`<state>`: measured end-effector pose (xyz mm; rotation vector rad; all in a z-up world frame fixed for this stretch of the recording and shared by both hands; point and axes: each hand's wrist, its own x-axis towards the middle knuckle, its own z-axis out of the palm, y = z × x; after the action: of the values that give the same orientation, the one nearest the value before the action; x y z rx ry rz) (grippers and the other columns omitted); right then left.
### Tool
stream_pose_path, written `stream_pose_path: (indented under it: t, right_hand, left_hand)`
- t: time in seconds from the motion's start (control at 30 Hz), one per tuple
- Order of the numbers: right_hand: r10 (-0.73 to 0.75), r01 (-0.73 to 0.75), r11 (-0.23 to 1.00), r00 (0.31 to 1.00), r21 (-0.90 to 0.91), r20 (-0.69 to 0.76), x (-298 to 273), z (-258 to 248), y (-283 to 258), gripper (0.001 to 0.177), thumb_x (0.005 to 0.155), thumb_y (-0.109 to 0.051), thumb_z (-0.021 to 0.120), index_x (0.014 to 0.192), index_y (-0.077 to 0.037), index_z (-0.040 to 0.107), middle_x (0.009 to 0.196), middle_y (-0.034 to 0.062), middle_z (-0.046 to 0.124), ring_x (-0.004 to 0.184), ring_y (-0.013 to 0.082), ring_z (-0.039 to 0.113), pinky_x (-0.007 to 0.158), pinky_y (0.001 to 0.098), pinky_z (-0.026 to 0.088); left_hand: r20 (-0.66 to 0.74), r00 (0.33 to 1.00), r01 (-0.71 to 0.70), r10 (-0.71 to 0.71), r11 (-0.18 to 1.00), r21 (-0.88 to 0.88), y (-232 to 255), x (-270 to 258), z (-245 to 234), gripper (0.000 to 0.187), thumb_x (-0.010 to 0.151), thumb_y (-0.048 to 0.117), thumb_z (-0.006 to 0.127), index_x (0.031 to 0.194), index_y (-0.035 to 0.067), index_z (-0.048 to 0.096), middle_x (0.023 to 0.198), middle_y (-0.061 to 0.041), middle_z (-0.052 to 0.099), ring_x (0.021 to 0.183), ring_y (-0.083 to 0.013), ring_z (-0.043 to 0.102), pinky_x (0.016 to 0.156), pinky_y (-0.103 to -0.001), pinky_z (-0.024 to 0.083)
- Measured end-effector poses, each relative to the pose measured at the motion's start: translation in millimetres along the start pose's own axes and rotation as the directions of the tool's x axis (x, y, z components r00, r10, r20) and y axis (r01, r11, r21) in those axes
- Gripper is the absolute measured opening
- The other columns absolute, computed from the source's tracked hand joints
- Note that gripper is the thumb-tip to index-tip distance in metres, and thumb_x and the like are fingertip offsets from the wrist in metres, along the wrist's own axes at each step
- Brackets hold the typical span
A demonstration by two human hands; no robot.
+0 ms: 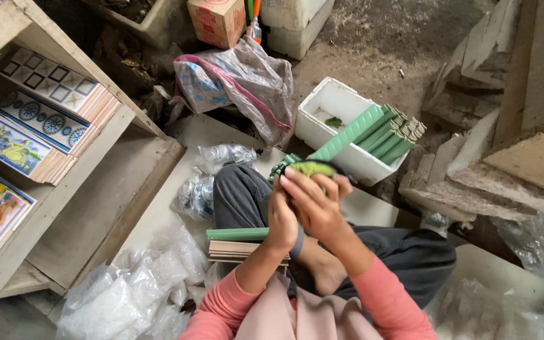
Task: The person wipes green pipes with a cloth and places them into a white container.
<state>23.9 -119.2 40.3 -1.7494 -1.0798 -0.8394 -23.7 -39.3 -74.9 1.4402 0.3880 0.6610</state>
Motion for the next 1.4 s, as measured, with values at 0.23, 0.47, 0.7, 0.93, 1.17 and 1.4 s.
stream_pose_path:
  t: [0.23,0.47,0.7,0.93,1.17,1.4]
  right_hand:
    - [0.012,-0.03,0.99,0.99,-0.136,-0.137,40,-4,38,0.043,0.113,-0.026,0.035,0.13,-0.008,0.07,0.131,0.0122,0.068,0.112,0.0316,0.058,0.109,0.0443,0.032]
    - [-0.123,0.118,0.989,0.991,0.088,0.046,6,19,48,0.028,0.095,-0.01,0.065,0.12,-0.013,0.078,0.112,0.0098,0.078,0.098,0.0339,0.071,0.1,0.049,0.048]
    - [-0.042,0.047,0.997,0.995,0.064,-0.088,15,9,36,0.034,0.108,-0.011,0.046,0.121,-0.005,0.077,0.119,0.0114,0.076,0.107,0.0302,0.073,0.109,0.0422,0.044]
    - [-0.067,0.059,0.996,0.99,-0.062,-0.123,7,2,81,0.038,0.107,-0.022,0.044,0.122,-0.009,0.077,0.117,0.0106,0.076,0.102,0.0295,0.071,0.103,0.0453,0.047]
    - [0.116,-0.054,0.974,0.952,0.218,-0.284,23,23,44,0.035,0.111,-0.012,0.042,0.119,0.003,0.072,0.118,0.0175,0.069,0.117,0.0299,0.066,0.114,0.0455,0.04]
    - [0.115,-0.097,0.98,0.989,0.171,-0.095,-3,23,6,0.034,0.105,-0.014,0.048,0.115,-0.009,0.08,0.108,0.0092,0.078,0.098,0.0256,0.076,0.094,0.0388,0.057]
  left_hand:
    - [-0.097,0.995,0.009,-0.013,0.999,-0.042,60,8,31,0.048,0.109,0.019,0.042,0.151,-0.005,0.041,0.139,-0.032,0.051,0.129,-0.0306,0.054,0.107,-0.037,0.046]
    - [0.11,0.794,-0.534,0.598,0.598,0.597,-99,21,-27,0.065,0.093,-0.009,0.06,0.154,-0.011,0.035,0.127,-0.022,0.061,0.107,-0.0324,0.064,0.095,-0.036,0.05]
    - [-0.035,0.925,-0.367,0.379,0.912,0.181,-79,32,13,0.04,0.112,0.013,0.037,0.143,-0.006,0.055,0.126,-0.033,0.06,0.116,-0.0378,0.062,0.11,-0.043,0.041]
    - [0.097,0.608,-0.58,0.788,0.357,0.732,-90,27,-8,0.05,0.094,-0.01,0.06,0.143,-0.015,0.047,0.123,-0.022,0.065,0.1,-0.0237,0.064,0.086,-0.031,0.056]
    - [0.089,0.698,-0.559,0.711,0.463,0.688,-106,31,-22,0.051,0.097,-0.004,0.058,0.145,-0.013,0.045,0.12,-0.024,0.062,0.093,-0.0293,0.064,0.075,-0.034,0.055]
    - [0.102,0.912,-0.408,0.397,0.857,0.315,-37,27,-21,0.045,0.11,0.007,0.04,0.152,-0.008,0.04,0.113,-0.028,0.061,0.095,-0.0366,0.063,0.081,-0.041,0.051]
